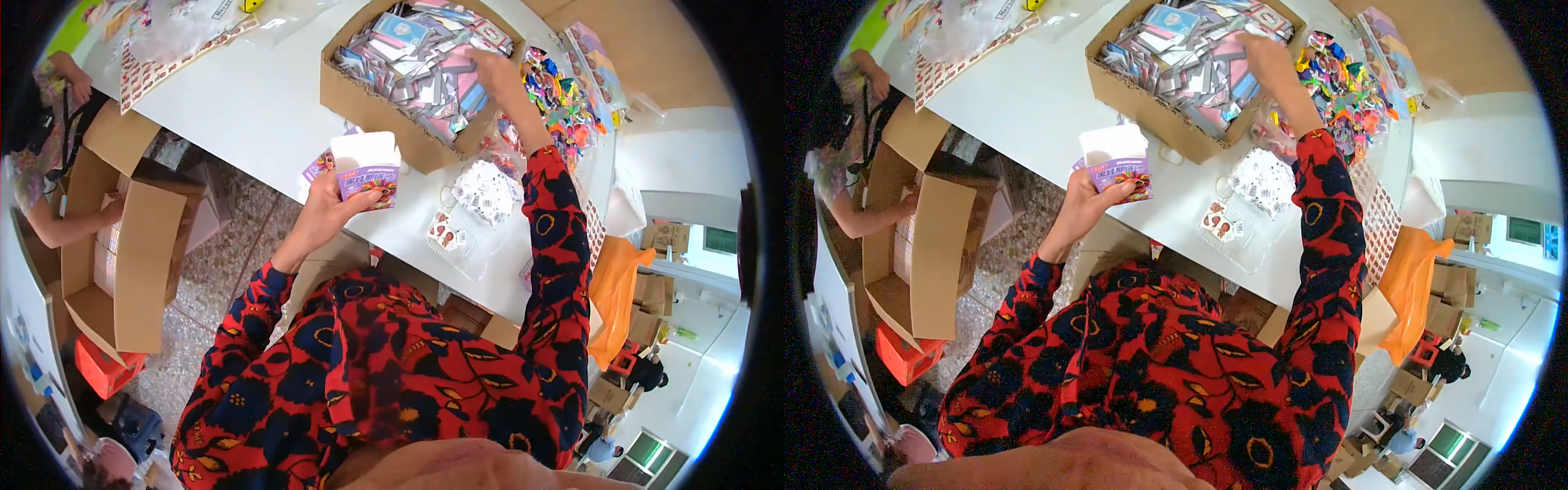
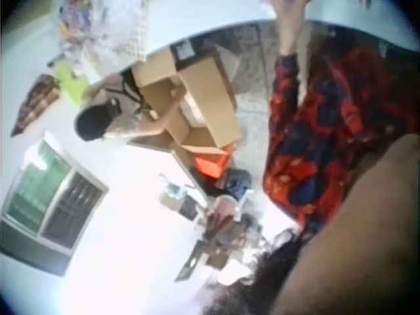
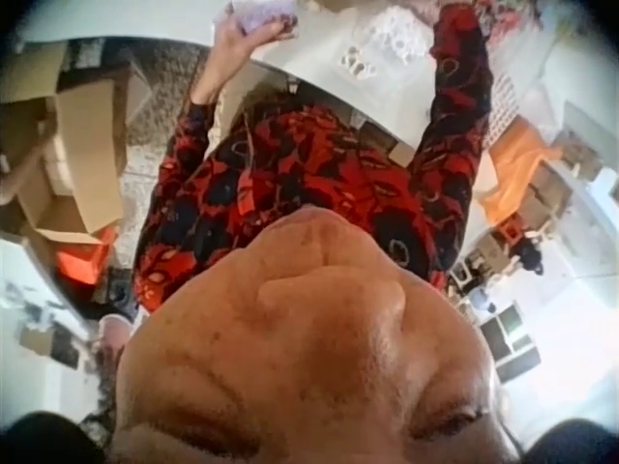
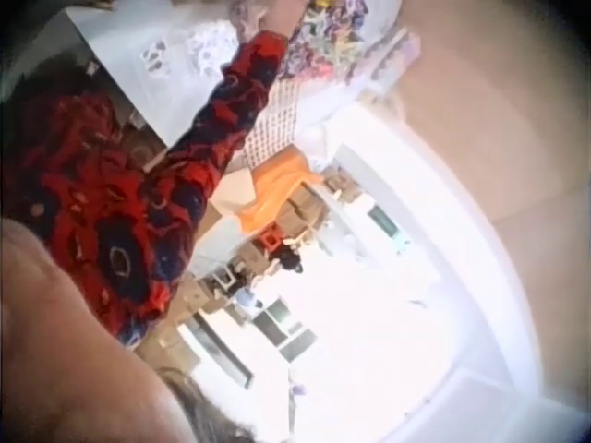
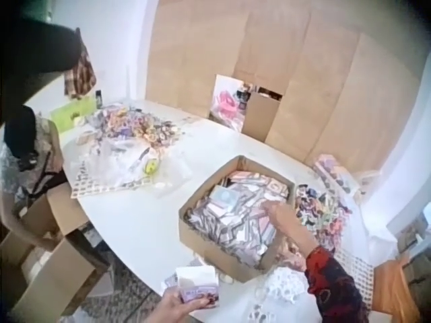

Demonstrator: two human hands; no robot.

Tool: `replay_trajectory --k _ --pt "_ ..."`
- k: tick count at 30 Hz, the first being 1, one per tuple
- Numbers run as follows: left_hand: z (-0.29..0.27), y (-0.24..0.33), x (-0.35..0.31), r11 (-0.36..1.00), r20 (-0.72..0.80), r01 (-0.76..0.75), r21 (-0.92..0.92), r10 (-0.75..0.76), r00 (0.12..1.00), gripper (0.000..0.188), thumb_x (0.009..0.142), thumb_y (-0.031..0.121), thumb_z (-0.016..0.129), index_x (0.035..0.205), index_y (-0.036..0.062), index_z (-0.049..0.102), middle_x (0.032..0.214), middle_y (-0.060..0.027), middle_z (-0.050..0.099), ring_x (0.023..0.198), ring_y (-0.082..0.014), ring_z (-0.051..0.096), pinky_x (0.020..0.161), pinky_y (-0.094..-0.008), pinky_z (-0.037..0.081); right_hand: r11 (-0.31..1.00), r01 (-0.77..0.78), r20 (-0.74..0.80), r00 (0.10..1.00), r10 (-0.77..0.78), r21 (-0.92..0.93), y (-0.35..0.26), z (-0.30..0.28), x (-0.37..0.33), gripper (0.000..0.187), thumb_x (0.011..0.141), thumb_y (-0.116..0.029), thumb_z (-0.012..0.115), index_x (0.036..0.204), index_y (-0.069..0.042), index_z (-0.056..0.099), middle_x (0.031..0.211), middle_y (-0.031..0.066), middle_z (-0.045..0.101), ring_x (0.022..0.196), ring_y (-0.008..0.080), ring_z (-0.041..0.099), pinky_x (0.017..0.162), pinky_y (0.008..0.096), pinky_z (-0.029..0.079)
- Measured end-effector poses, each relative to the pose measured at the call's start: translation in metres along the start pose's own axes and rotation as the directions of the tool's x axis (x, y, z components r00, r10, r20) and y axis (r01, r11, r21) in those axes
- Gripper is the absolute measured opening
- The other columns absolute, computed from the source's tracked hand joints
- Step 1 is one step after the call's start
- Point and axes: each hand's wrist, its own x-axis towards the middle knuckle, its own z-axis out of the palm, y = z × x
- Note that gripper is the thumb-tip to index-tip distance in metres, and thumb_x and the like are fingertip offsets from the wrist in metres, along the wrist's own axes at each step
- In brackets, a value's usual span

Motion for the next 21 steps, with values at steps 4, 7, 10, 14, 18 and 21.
replay_trajectory --k 4,7,10,14,18,21 --pt "0.015 0.004 0.003 0.997 0.045 -0.05 -0.056 0.052 0.998 0.028 0.083 0.013 0.068 0.106 -0.001 0.06 0.094 -0.003 0.065 0.083 -0.0074 0.058 0.073 -0.0235 0.048 0.962 -0.194 -0.225 0.946 0.235 0.19 -0.008 -0.037 -0.02 0.021 0.086 -0.013 0.055 0.105 -0.007 0.06 0.087 0.0095 0.067 0.076 0.0223 0.065 0.067 0.0365 0.05" --pt "0.019 0.007 0.004 0.992 0.109 -0.067 0.104 0.056 0.992 0.027 0.082 0.012 0.068 0.104 -0.0021 0.061 0.091 -0.0038 0.066 0.082 -0.0072 0.058 0.072 -0.0237 0.048 0.58 -0.179 -0.124 0.887 0.444 0.795 -0.03 -0.084 -0.056 0.02 0.086 -0.012 0.061 0.102 0.0 0.061 0.089 0.002 0.066 0.08 0.0081 0.06 0.072 0.0266 0.048" --pt "0.028 0.003 -0.001 0.99 0.1 -0.073 0.117 0.062 0.993 0.027 0.083 0.014 0.067 0.104 -0.0019 0.062 0.089 -0.0043 0.067 0.079 -0.0066 0.058 0.071 -0.0238 0.048 0.247 -0.059 -0.055 0.9 0.432 0.967 -0.101 -0.127 -0.092 0.021 0.086 -0.004 0.059 0.106 0.002 0.059 0.097 0.0068 0.065 0.088 0.013 0.061 0.079 0.0277 0.047" --pt "0.045 0.008 -0.007 0.982 0.196 -0.104 0.161 0.072 0.978 0.03 0.083 0.016 0.067 0.106 -0.002 0.061 0.088 -0.0057 0.067 0.079 -0.0065 0.057 0.069 -0.0242 0.048 0.014 0.03 -0.033 0.94 0.34 0.999 -0.132 -0.141 -0.142 0.032 0.083 0.005 0.057 0.114 0.001 0.055 0.102 0.0099 0.064 0.094 0.016 0.061 0.084 0.0295 0.047" --pt "0.06 0.01 -0.013 0.971 0.246 -0.144 0.191 0.095 0.964 0.031 0.082 0.017 0.068 0.106 -0.0006 0.061 0.089 -0.0053 0.068 0.077 -0.0064 0.057 0.067 -0.0246 0.047 0.156 0.043 -0.099 0.923 0.371 0.987 -0.165 -0.138 -0.164 0.022 0.08 -0.002 0.063 0.102 -0.002 0.059 0.09 0.0078 0.063 0.081 0.0146 0.059 0.075 0.0273 0.048" --pt "0.067 0.009 -0.018 0.958 0.235 -0.184 0.22 0.131 0.963 0.03 0.082 0.017 0.069 0.105 0.0003 0.062 0.088 -0.0053 0.068 0.075 -0.0064 0.057 0.066 -0.0251 0.047 0.474 -0.078 -0.091 0.942 0.322 0.877 -0.171 -0.145 -0.183 0.024 0.081 0.0 0.065 0.103 0.001 0.057 0.098 0.0067 0.064 0.091 0.0114 0.058 0.082 0.0244 0.046"
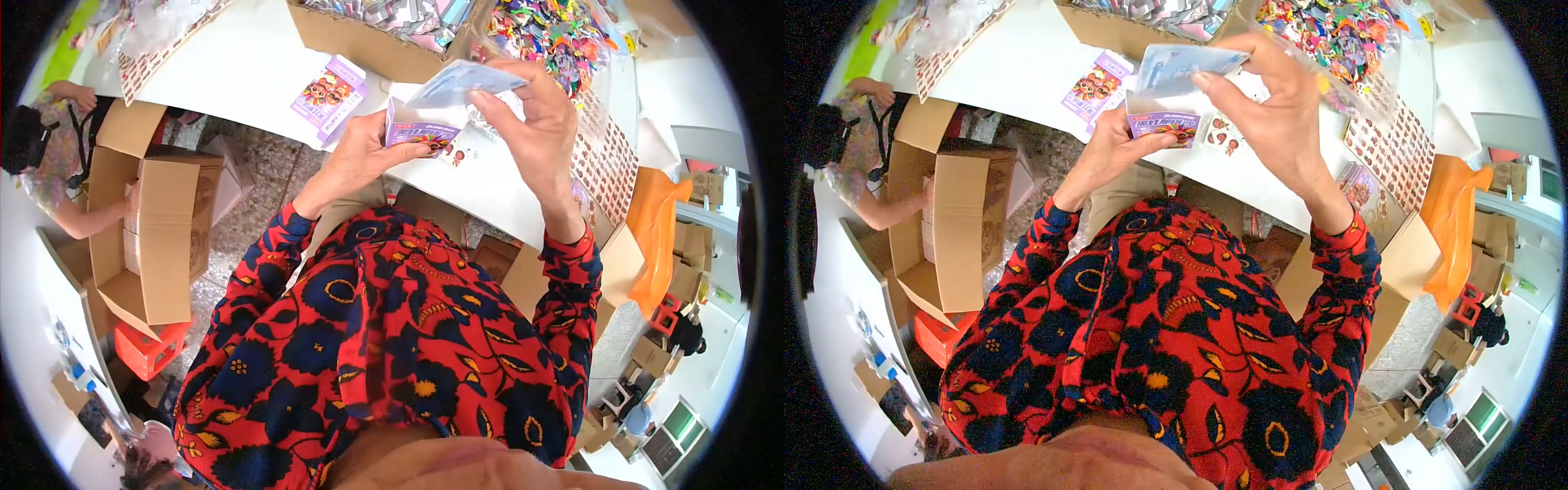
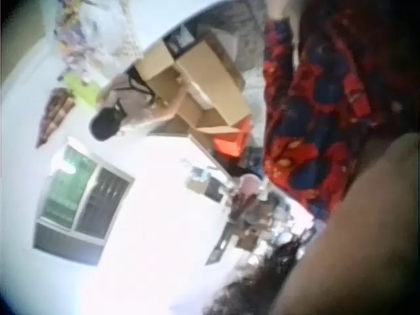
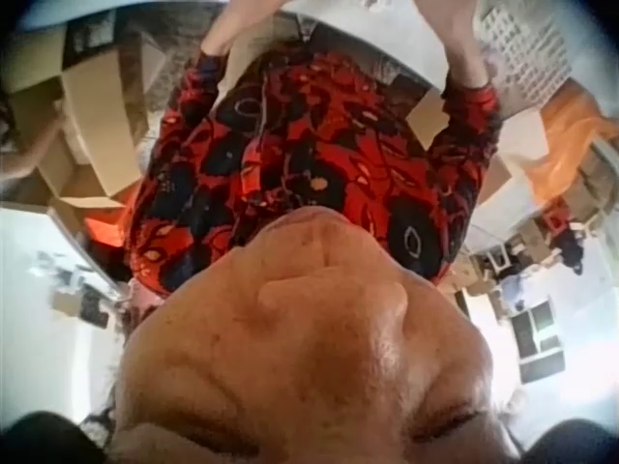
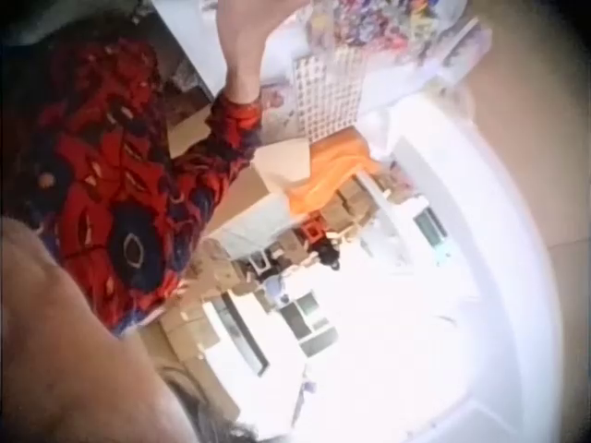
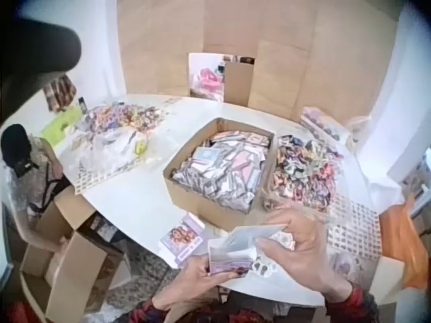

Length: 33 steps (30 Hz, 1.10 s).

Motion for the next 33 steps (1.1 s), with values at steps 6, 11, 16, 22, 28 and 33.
replay_trajectory --k 6,11,16,22,28,33 --pt "0.012 0.001 -0.006 0.997 0.054 0.02 0.071 -0.024 0.998 0.031 0.08 0.017 0.07 0.105 0.0005 0.062 0.085 -0.005 0.068 0.074 -0.0069 0.057 0.065 -0.0257 0.047 0.988 0.046 -0.021 0.999 -0.049 -0.149 0.013 0.004 -0.02 0.016 0.078 -0.004 0.069 0.091 0.0 0.062 0.093 0.0041 0.06 0.089 0.0102 0.054 0.08 0.0253 0.044" --pt "0.021 0.002 -0.01 1.0 0.084 0.016 0.01 -0.017 0.996 0.029 0.081 0.017 0.07 0.104 0.0009 0.063 0.085 -0.0041 0.067 0.074 -0.0072 0.058 0.066 -0.0258 0.048 0.999 0.043 -0.064 0.997 -0.042 0.01 0.018 0.006 -0.032 0.012 0.079 -0.004 0.068 0.089 0.0 0.062 0.091 0.0029 0.058 0.088 0.0097 0.053 0.079 0.0244 0.042" --pt "0.025 0.005 -0.012 0.992 0.038 0.039 -0.123 -0.035 0.999 0.028 0.083 0.012 0.068 0.105 -0.0018 0.059 0.088 -0.0053 0.067 0.08 -0.0083 0.061 0.072 -0.0238 0.05 0.94 -0.019 -0.061 0.997 0.042 0.34 0.021 0.015 -0.038 0.008 0.08 -0.004 0.067 0.087 -0.001 0.064 0.101 0.0046 0.061 0.092 0.0101 0.055 0.081 0.0244 0.043" --pt "0.021 0.013 -0.016 0.99 0.058 0.076 -0.116 -0.07 0.996 0.029 0.082 0.011 0.068 0.105 -0.0033 0.057 0.092 -0.0065 0.067 0.083 -0.009 0.061 0.074 -0.0242 0.051 0.9 0.428 -0.188 0.893 -0.409 0.075 0.006 0.009 -0.032 0.032 0.075 -0.012 0.071 0.104 -0.006 0.06 0.132 0.012 0.045 0.12 0.0286 0.044 0.101 0.0405 0.031" --pt "0.024 0.009 -0.016 0.995 0.118 0.058 -0.083 -0.048 0.992 0.032 0.081 0.013 0.07 0.107 -0.0025 0.057 0.093 -0.0057 0.066 0.084 -0.0093 0.06 0.076 -0.0251 0.05 0.765 0.627 -0.141 0.752 -0.644 -0.15 0.006 -0.001 -0.03 0.019 0.078 -0.002 0.065 0.097 -0.003 0.063 0.117 0.0122 0.057 0.114 0.0255 0.049 0.095 0.0353 0.038" --pt "0.019 0.012 -0.017 0.993 0.066 0.077 -0.089 -0.071 0.995 0.034 0.081 0.015 0.071 0.107 -0.002 0.058 0.094 -0.0059 0.066 0.084 -0.0096 0.059 0.076 -0.0256 0.049 0.994 0.082 -0.207 0.976 -0.064 0.078 0.024 -0.018 -0.043 0.013 0.082 -0.006 0.064 0.095 -0.003 0.064 0.106 0.0042 0.062 0.092 0.0104 0.057 0.079 0.0256 0.046"
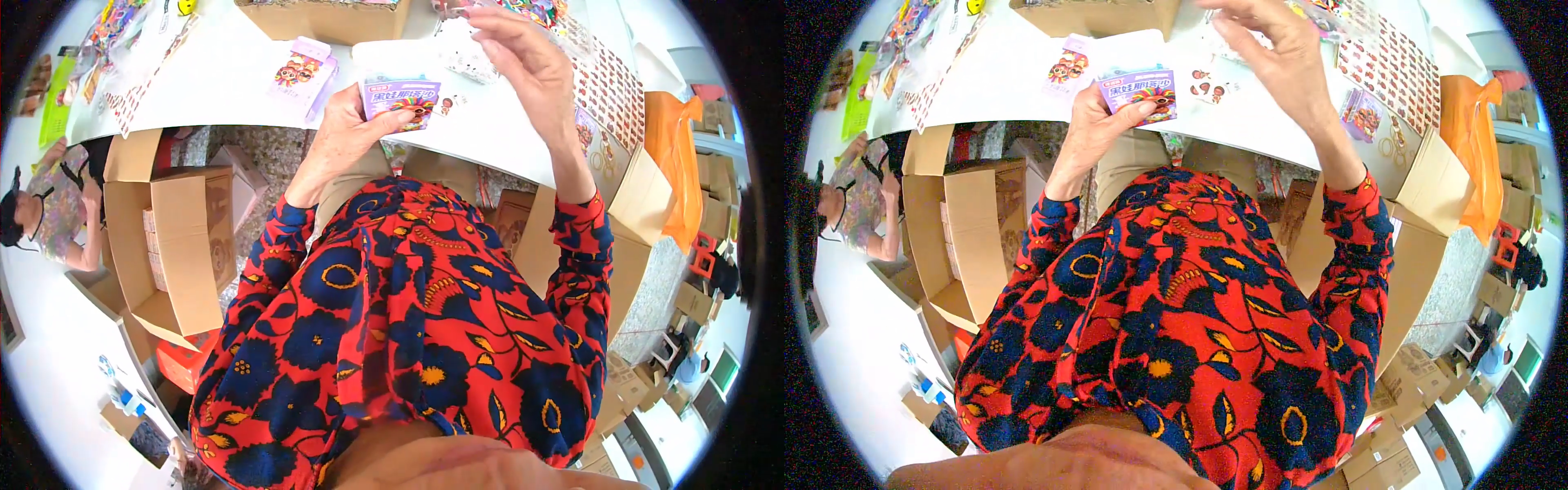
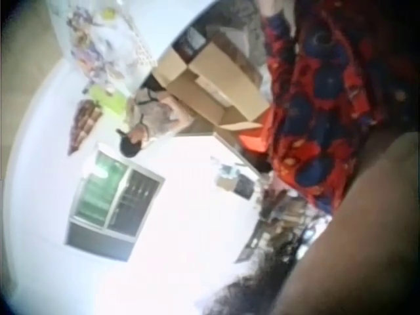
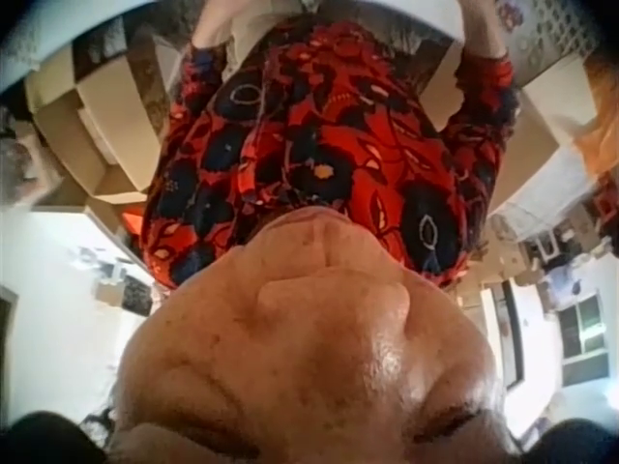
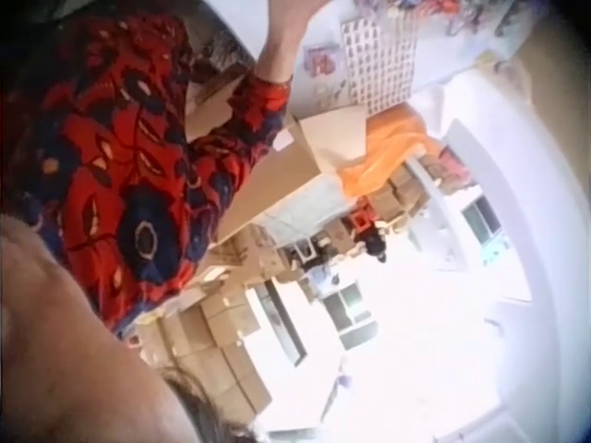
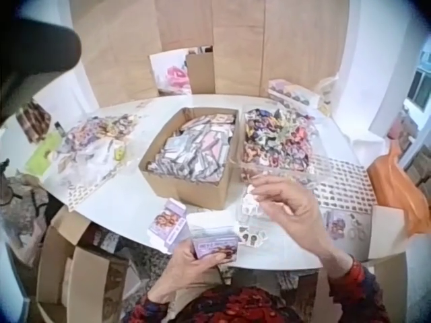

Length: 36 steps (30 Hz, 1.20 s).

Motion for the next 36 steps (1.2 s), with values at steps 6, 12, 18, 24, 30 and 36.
replay_trajectory --k 6,12,18,24,30,36 --pt "-0.003 -0.026 -0.001 0.998 -0.016 0.044 0.036 -0.044 0.999 0.034 0.08 0.016 0.071 0.106 -0.0027 0.059 0.094 -0.0055 0.066 0.084 -0.0086 0.059 0.076 -0.0252 0.048 0.788 -0.066 0.417 0.819 0.393 -0.612 0.106 -0.023 -0.033 0.025 0.079 -0.014 0.062 0.104 -0.007 0.062 0.112 0.0088 0.059 0.096 0.0197 0.059 0.081 0.0317 0.048" --pt "0.0 -0.043 -0.001 0.994 0.012 0.02 0.109 -0.021 1.0 0.032 0.08 0.017 0.07 0.104 -0.0019 0.059 0.088 -0.0057 0.068 0.079 -0.0076 0.059 0.072 -0.0249 0.048 0.592 0.07 0.379 0.827 0.416 -0.803 0.142 0.009 -0.061 0.028 0.072 -0.021 0.067 0.096 -0.007 0.058 0.099 0.0099 0.057 0.101 0.0299 0.053 0.086 0.0398 0.043" --pt "0.001 -0.048 0.001 0.985 0.008 0.08 0.153 -0.083 0.997 0.031 0.081 0.018 0.07 0.103 -0.001 0.06 0.086 -0.0057 0.067 0.076 -0.0081 0.058 0.069 -0.0252 0.049 0.655 0.032 0.323 0.887 0.329 -0.755 0.154 0.015 -0.062 0.017 0.073 -0.016 0.066 0.081 -0.006 0.055 0.087 0.007 0.057 0.089 0.0278 0.057 0.076 0.0403 0.046" --pt "0.007 -0.06 0.008 0.976 0.042 0.105 0.189 -0.115 0.992 0.033 0.081 0.023 0.069 0.102 -0.0012 0.06 0.083 -0.0051 0.065 0.071 -0.0081 0.056 0.065 -0.0266 0.049 0.762 -0.173 0.133 0.938 0.321 -0.624 0.123 -0.016 -0.05 0.009 0.077 -0.011 0.067 0.085 -0.007 0.065 0.087 0.0041 0.063 0.075 0.0178 0.06 0.066 0.0307 0.047" --pt "0.02 -0.072 0.02 0.962 0.125 0.169 0.213 -0.198 0.972 0.033 0.08 0.022 0.07 0.102 0.0001 0.061 0.081 -0.0063 0.066 0.07 -0.0095 0.057 0.064 -0.028 0.049 0.926 -0.182 0.107 0.968 0.229 -0.331 0.033 -0.033 -0.036 0.012 0.079 -0.007 0.067 0.09 -0.005 0.066 0.093 0.0037 0.062 0.079 0.0131 0.058 0.065 0.0243 0.045" --pt "0.037 -0.066 0.026 0.968 0.17 0.217 0.129 -0.237 0.956 0.034 0.078 0.017 0.072 0.106 0.0004 0.06 0.088 -0.0077 0.068 0.079 -0.0104 0.06 0.072 -0.0283 0.049 0.918 0.041 0.229 0.972 0.055 -0.396 0.037 -0.015 -0.044 0.019 0.076 -0.006 0.068 0.094 -0.005 0.067 0.097 0.0049 0.06 0.077 0.0152 0.056 0.066 0.0257 0.046"
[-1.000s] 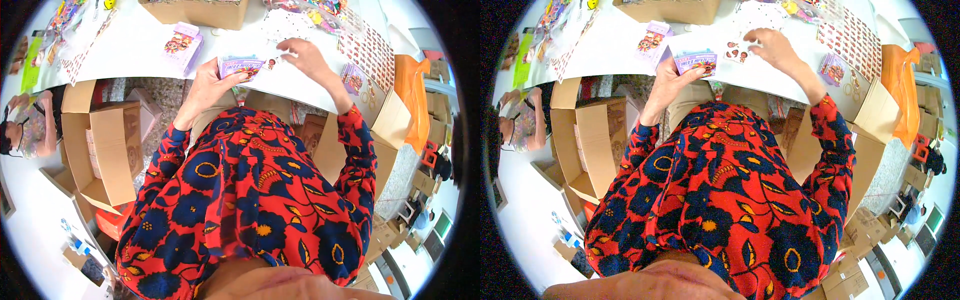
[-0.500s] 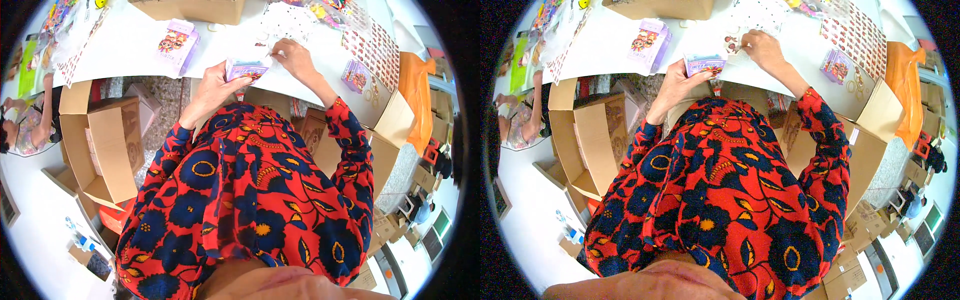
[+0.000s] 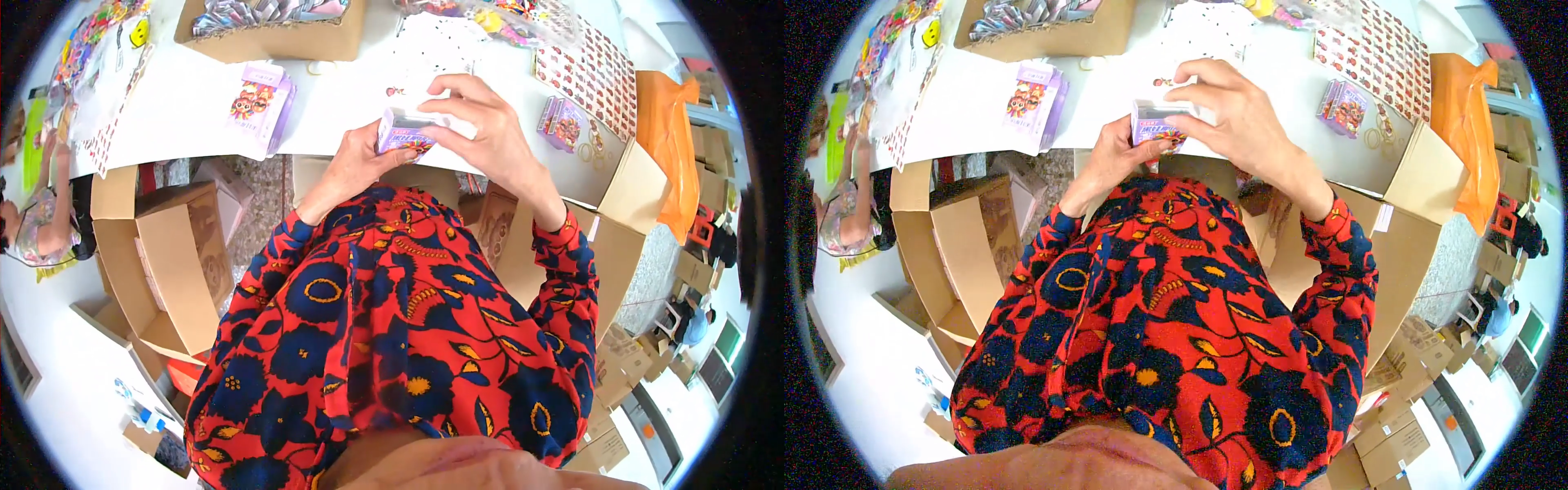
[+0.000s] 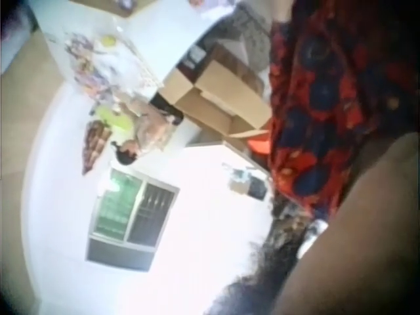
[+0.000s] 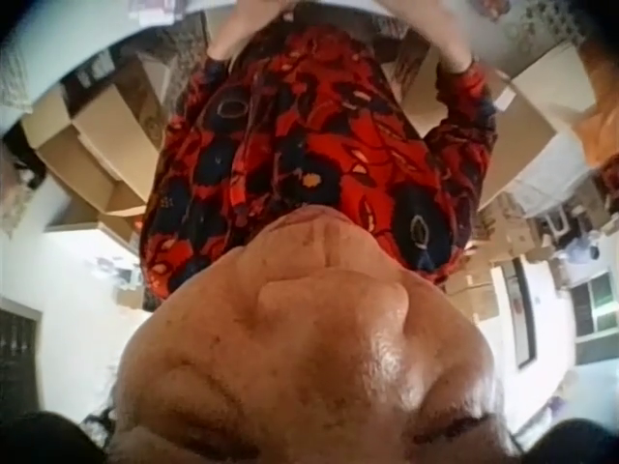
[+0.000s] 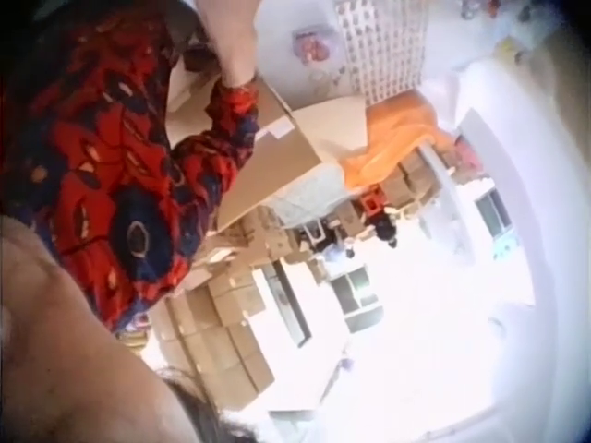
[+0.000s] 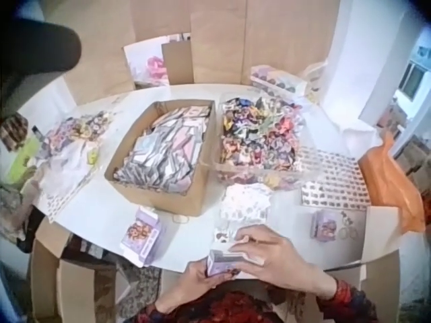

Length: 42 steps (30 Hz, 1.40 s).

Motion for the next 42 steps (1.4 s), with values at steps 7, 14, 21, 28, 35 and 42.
replay_trajectory --k 7,14,21,28,35,42 --pt "-0.003 -0.009 0.001 0.999 0.006 0.038 -0.008 -0.038 0.999 0.034 0.079 0.016 0.07 0.107 -0.0006 0.06 0.091 -0.0094 0.068 0.083 -0.0123 0.061 0.076 -0.0287 0.049 0.904 -0.323 -0.085 0.946 0.312 -0.281 0.098 -0.015 0.013 0.019 0.078 -0.013 0.066 0.096 -0.008 0.065 0.093 0.0059 0.063 0.068 0.0172 0.06 0.06 0.0292 0.048" --pt "-0.001 -0.002 0.003 0.998 0.001 0.061 0.023 -0.061 0.998 0.035 0.078 0.017 0.071 0.108 0.0005 0.06 0.092 -0.0103 0.068 0.083 -0.0132 0.062 0.076 -0.0294 0.049 0.801 -0.147 -0.022 0.986 0.166 -0.581 0.14 0.024 0.032 0.032 0.074 -0.018 0.069 0.104 -0.013 0.058 0.1 0.004 0.059 0.089 0.0277 0.061 0.07 0.0377 0.051" --pt "-0.008 0.002 0.003 0.996 -0.023 0.023 0.086 -0.022 1.0 0.036 0.078 0.018 0.072 0.106 0.0003 0.06 0.09 -0.0113 0.068 0.081 -0.0151 0.063 0.074 -0.0302 0.049 0.787 -0.146 -0.009 0.984 0.176 -0.6 0.145 0.031 0.031 0.025 0.074 -0.015 0.068 0.094 -0.013 0.053 0.098 0.0025 0.056 0.087 0.0249 0.06 0.067 0.0379 0.051" --pt "-0.006 -0.001 0.003 0.999 -0.019 0.017 0.046 -0.016 1.0 0.035 0.078 0.019 0.071 0.106 0.0002 0.06 0.09 -0.0118 0.068 0.08 -0.0162 0.064 0.073 -0.0307 0.049 0.819 -0.207 -0.033 0.974 0.225 -0.535 0.145 0.034 0.029 0.018 0.076 -0.017 0.066 0.087 -0.013 0.053 0.082 0.0019 0.059 0.08 0.0239 0.061 0.064 0.0377 0.05" --pt "-0.007 0.0 0.003 0.993 -0.018 0.008 0.12 -0.005 1.0 0.035 0.078 0.019 0.071 0.106 0.0005 0.06 0.09 -0.0109 0.068 0.08 -0.0142 0.063 0.073 -0.0297 0.049 0.851 -0.231 -0.074 0.972 0.223 -0.471 0.152 0.02 0.022 0.013 0.078 -0.021 0.067 0.084 -0.011 0.063 0.077 0.0041 0.063 0.068 0.022 0.062 0.061 0.0326 0.049" --pt "-0.005 0.003 0.016 0.999 -0.004 -0.002 0.043 0.002 1.0 0.034 0.079 0.019 0.07 0.106 -0.0002 0.061 0.089 -0.0088 0.068 0.079 -0.0116 0.062 0.073 -0.0284 0.05 0.888 -0.46 -0.059 0.887 0.458 -0.015 0.078 -0.044 0.028 0.021 0.08 -0.021 0.069 0.089 -0.003 0.064 0.08 0.0029 0.065 0.066 0.0099 0.055 0.06 0.0236 0.044"
